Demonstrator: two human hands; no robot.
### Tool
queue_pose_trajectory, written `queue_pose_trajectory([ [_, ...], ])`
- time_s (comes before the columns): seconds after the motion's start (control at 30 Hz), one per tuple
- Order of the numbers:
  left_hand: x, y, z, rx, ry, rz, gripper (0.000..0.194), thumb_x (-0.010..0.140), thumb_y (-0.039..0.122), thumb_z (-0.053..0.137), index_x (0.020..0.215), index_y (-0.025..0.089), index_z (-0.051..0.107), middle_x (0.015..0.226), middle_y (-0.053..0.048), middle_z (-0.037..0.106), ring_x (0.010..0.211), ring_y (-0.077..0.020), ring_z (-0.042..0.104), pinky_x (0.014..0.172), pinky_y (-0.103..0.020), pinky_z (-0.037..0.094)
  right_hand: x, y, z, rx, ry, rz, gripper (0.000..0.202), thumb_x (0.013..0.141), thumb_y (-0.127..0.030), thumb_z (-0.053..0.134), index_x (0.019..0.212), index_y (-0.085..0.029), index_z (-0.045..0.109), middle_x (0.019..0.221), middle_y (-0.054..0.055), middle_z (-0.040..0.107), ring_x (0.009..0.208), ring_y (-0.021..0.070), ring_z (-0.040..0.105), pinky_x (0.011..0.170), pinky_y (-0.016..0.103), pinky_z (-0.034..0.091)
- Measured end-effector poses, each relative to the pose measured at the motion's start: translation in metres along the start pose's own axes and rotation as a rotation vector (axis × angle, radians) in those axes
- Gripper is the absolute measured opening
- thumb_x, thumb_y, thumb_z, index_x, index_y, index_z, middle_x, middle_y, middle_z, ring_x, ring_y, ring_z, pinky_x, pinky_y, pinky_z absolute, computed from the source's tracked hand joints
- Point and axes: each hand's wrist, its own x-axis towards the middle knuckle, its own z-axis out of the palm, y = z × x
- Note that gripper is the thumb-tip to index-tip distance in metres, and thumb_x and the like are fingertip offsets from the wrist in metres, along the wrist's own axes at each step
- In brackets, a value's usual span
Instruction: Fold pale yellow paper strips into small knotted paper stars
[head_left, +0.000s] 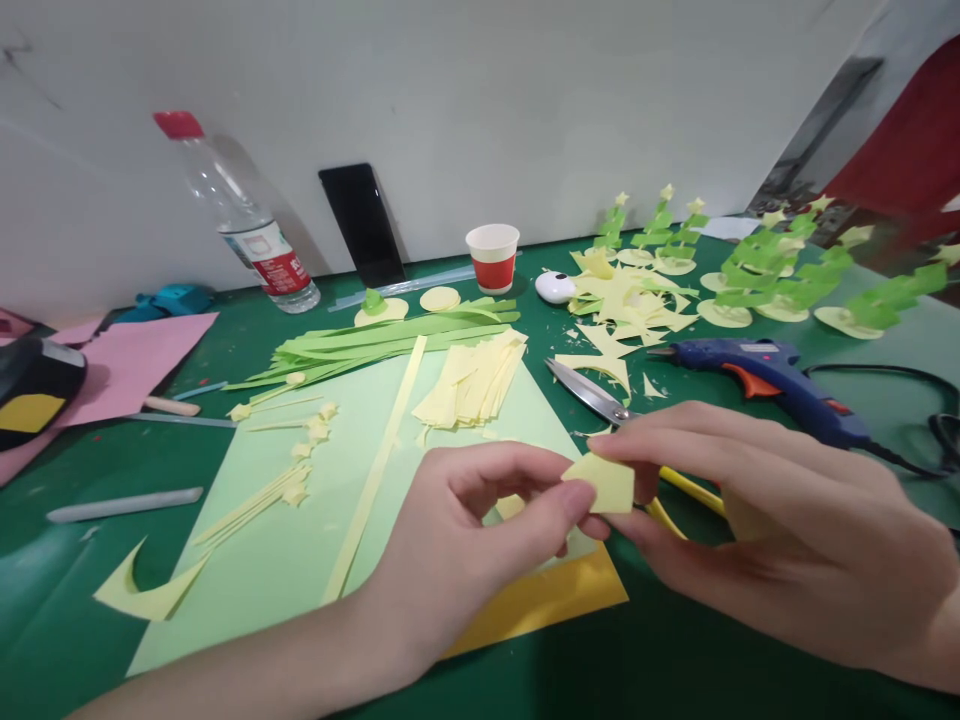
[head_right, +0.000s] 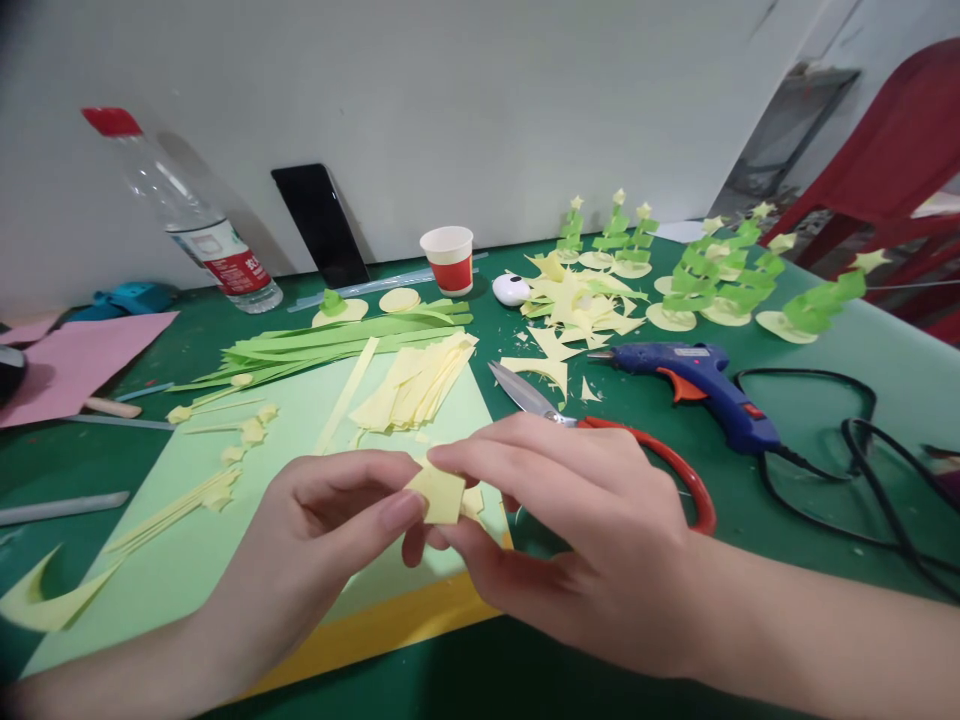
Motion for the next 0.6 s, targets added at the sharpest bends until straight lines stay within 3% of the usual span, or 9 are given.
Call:
queue_pose_trajectory([
  [0.1, -0.0003, 0.0002, 0.0012, 0.076, -0.014, -0.007, 0.009, 0.07, 0.016, 0.063, 0.062, 0.017, 0.066, 0.057, 0.004, 0.063, 0.052, -0.0072, 0.05, 0.053, -0.016, 0.044, 0.0031, -0.0018, -0.0027, -0.057, -0.062, -0.051, 0.021, 0.083, -0.008, 0.043, 0.094, -0.024, 0.051, 0.079, -0.002, 0.072, 0.065, 0.0102, 0.067, 0.053, 0.017, 0.054],
  [0.2, -0.0004, 0.0002, 0.0013, 0.116, -0.004, -0.004, 0.009, 0.07, 0.017, 0.065, 0.061, 0.017, 0.066, 0.059, 0.003, 0.063, 0.055, -0.0085, 0.051, 0.054, -0.017, 0.045, 0.0042, -0.003, -0.0026, -0.024, -0.036, -0.055, 0.022, 0.082, -0.006, 0.044, 0.096, -0.023, 0.048, 0.08, -0.002, 0.072, 0.067, 0.0088, 0.068, 0.053, 0.014, 0.053],
  [0.6, -0.0006, -0.0026, -0.0007, -0.017, -0.047, 0.023, 0.028, 0.082, 0.014, 0.053, 0.056, 0.017, 0.064, 0.052, 0.005, 0.058, 0.053, -0.0062, 0.05, 0.057, -0.013, 0.046, -0.0045, -0.0005, 0.0026, 0.007, 0.007, 0.001, 0.016, 0.087, -0.016, 0.044, 0.094, -0.024, 0.055, 0.078, 0.0, 0.071, 0.064, 0.0123, 0.067, 0.055, 0.019, 0.055],
])
